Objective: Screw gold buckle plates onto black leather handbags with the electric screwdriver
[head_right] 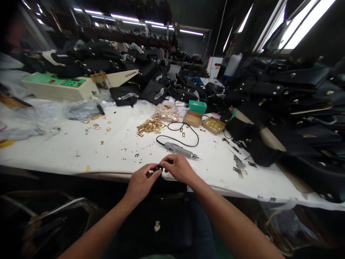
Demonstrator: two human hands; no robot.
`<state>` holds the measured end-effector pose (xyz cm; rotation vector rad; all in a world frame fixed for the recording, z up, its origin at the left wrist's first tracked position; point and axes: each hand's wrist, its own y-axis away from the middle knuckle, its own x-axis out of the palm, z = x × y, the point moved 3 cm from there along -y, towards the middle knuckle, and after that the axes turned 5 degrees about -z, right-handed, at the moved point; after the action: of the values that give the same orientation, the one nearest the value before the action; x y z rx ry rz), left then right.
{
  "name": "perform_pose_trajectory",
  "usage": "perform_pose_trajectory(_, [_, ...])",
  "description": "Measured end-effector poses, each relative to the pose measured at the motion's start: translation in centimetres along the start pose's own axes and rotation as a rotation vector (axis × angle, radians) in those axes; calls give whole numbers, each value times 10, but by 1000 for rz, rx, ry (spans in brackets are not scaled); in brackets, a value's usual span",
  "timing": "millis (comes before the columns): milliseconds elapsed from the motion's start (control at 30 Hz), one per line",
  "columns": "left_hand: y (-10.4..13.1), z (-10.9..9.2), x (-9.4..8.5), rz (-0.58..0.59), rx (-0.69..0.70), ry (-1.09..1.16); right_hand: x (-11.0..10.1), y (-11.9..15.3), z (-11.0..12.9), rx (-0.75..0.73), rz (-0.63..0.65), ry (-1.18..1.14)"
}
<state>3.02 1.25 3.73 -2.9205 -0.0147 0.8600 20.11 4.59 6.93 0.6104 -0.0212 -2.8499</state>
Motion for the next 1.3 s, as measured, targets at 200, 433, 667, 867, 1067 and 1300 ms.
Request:
perform_pose_trajectory(200, [1,3,2,19,14,-16,4,5,0,0,32,21])
perform_pose_trajectory(433, [1,-2,0,71,-28,49,3,7,0,-33,44,26])
perform_pose_trajectory(667, [-1,-2,-3,149,-40,160,8,9,0,-78,2,64])
perform_pose_trajectory(867, [-1,-6,-4,164,-62,194,7,12,1,-12,38,-10])
perform_pose_trajectory(1067, [-1,-7,-4,188,-109,248,8,13,-2,-6,32,1])
perform_pose_trajectory(1300, [-2,-11,-6,183,-189,279,12,14,-4,-8,-44,21])
